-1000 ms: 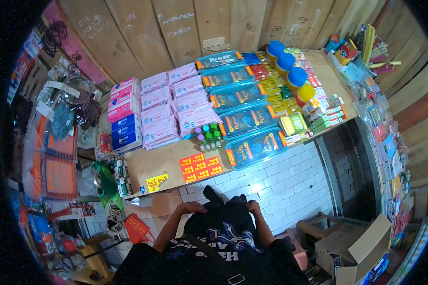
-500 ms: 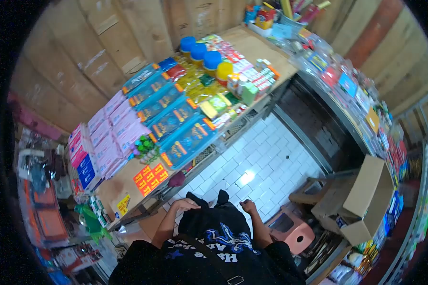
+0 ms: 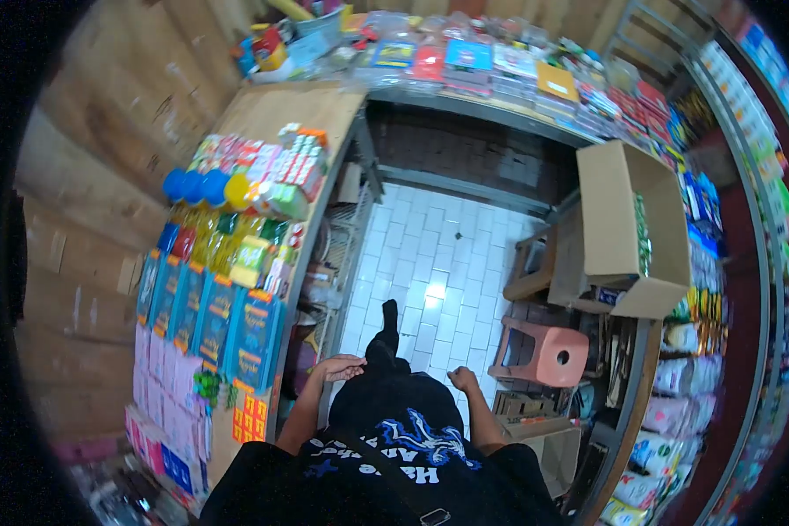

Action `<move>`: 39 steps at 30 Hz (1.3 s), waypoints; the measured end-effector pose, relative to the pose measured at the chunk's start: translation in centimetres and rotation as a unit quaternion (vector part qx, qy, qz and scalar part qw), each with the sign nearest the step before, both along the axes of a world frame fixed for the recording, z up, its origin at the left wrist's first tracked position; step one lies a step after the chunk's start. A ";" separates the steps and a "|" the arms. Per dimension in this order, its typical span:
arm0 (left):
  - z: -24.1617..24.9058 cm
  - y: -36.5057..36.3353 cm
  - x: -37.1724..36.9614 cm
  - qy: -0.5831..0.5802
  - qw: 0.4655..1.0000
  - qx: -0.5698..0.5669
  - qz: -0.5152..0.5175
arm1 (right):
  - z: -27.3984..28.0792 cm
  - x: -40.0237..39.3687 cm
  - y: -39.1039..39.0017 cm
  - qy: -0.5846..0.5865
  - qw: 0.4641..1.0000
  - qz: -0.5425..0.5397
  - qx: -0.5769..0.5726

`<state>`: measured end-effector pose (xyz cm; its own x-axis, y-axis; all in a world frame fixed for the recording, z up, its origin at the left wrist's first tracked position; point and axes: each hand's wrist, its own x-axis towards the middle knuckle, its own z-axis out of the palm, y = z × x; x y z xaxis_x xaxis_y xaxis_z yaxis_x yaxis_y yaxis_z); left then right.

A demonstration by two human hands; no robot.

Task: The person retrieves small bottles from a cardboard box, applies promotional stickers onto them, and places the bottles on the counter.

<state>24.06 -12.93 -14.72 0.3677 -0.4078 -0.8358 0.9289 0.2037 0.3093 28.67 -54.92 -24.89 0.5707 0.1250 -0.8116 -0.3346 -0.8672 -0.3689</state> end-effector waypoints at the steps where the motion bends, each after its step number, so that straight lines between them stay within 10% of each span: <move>1: -1.1 0.2 1.5 0.007 1.000 0.000 -0.022 | 0.4 -0.4 0.3 -0.004 1.000 -0.027 0.005; 14: -4.4 1.0 24.3 0.002 0.924 0.084 -0.373 | 0.8 4.0 2.9 -0.070 0.947 -0.312 0.016; 23: -7.3 -4.3 37.8 -0.038 0.785 0.094 -0.611 | 1.0 8.0 3.1 -0.125 0.805 -0.580 0.000; 27: -7.1 -8.6 43.5 -0.036 0.763 0.096 -0.638 | -0.7 9.2 0.8 -0.087 0.908 -0.407 -0.046; 39: -5.2 -22.4 57.5 -0.067 0.808 0.052 -0.583 | 0.9 22.7 -12.2 -0.155 0.881 -0.446 -0.036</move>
